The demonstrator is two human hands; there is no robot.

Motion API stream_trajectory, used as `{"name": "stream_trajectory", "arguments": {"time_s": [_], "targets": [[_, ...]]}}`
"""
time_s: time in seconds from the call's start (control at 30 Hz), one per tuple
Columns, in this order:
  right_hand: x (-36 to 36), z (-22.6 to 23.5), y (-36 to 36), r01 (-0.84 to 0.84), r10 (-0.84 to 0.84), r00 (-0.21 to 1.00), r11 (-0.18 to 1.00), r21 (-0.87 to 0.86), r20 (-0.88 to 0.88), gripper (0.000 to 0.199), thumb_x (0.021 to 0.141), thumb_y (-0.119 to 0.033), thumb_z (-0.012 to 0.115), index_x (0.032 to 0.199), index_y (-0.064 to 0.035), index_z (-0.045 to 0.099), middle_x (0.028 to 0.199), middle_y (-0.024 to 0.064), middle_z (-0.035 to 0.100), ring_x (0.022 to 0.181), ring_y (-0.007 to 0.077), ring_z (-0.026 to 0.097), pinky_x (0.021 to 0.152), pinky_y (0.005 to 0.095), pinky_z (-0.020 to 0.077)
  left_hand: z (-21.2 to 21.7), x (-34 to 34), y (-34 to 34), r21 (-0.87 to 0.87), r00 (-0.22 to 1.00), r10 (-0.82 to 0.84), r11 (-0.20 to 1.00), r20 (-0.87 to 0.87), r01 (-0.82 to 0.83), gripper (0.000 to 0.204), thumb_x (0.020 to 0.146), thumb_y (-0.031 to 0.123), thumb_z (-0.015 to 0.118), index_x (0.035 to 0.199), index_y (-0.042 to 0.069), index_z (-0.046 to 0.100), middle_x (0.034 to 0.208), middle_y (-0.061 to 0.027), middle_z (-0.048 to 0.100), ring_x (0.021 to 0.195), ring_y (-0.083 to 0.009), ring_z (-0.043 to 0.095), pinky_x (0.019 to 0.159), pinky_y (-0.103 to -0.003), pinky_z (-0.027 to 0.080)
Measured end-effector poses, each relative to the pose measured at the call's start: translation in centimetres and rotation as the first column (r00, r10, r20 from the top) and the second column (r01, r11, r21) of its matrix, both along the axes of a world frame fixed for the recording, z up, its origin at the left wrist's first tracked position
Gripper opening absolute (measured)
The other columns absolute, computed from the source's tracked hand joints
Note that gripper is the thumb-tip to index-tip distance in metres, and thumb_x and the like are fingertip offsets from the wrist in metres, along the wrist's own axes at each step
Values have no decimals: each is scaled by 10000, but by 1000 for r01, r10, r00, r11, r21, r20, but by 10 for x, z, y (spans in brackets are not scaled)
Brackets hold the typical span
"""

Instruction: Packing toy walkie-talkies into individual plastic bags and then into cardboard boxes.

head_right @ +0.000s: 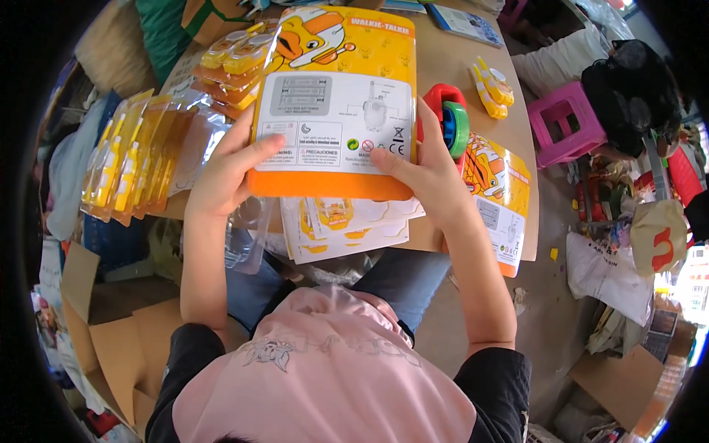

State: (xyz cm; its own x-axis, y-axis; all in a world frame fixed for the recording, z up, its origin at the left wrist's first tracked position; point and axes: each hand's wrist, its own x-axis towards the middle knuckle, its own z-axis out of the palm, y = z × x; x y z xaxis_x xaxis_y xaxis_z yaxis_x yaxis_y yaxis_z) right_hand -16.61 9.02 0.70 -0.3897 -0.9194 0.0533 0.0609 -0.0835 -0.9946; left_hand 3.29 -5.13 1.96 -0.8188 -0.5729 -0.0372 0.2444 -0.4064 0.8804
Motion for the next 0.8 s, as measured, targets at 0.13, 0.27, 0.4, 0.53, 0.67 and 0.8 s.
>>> {"name": "stream_trajectory", "arguments": {"time_s": [0.13, 0.27, 0.4, 0.53, 0.67, 0.8], "targets": [[-1, 14, 4, -63, 62, 998, 997, 48, 25, 844, 790, -36, 672, 1431, -29, 122, 1285, 170, 460, 1132, 225, 514, 938, 324, 433, -3, 3, -1, -128, 1000, 9, 992, 0, -9, 707, 729, -23, 631, 1358, 43, 315, 1214, -88, 524, 1107, -176, 523, 925, -304, 441], [0, 24, 2, -41, 33, 988, 998, 49, 150, 837, 789, 6, 643, 1440, -36, 118, 1282, 174, 469, 1132, 224, 520, 926, 316, 437, 4, 4, 1, -67, 1000, -8, 998, -3, 8, 773, 664, -50, 643, 1356, 43, 311, 1215, -85, 521, 1117, -178, 516, 934, -301, 432], [1, 27, -1, -13, -1, 994, 991, 132, 111, 819, 779, 10, 666, 1417, -6, 154, 1231, 164, 510, 1074, 199, 546, 888, 316, 464, 0, 7, 2, -110, 1000, -5, 994, 9, 6, 795, 656, -53, 649, 1364, 45, 299, 1226, -83, 510, 1131, -180, 504, 944, -307, 423], [-2, 25, 4, -162, 153, 983, 983, 89, 99, 803, 777, 43, 631, 1427, -13, 162, 1269, 145, 483, 1113, 197, 524, 925, 297, 432, -9, 17, -5, -65, 1000, -8, 998, 5, 9, 780, 733, 80, 689, 1383, 41, 258, 1248, -81, 495, 1140, -190, 500, 957, -315, 411], [-12, 11, 17, -216, 233, 960, 969, 119, -157, 843, 759, 1, 664, 1436, -31, 163, 1362, 119, 399, 1126, 174, 502, 938, 301, 421, -6, 16, -25, 165, 997, 64, 984, 37, -70, 485, 877, 192, 597, 1296, 47, 402, 1193, -78, 546, 1071, -162, 548, 878, -309, 461], [-45, 35, 60, 132, -119, 984, 987, 95, -132, 596, 896, -288, 575, 1379, -51, 317, 1256, 121, 514, 1053, 191, 575, 798, 270, 489, -5, 23, -24, 77, 971, 237, 968, 18, -237, 412, 888, 166, 575, 1255, 31, 450, 1129, -74, 589, 1007, -158, 583, 834, -298, 477]]}}
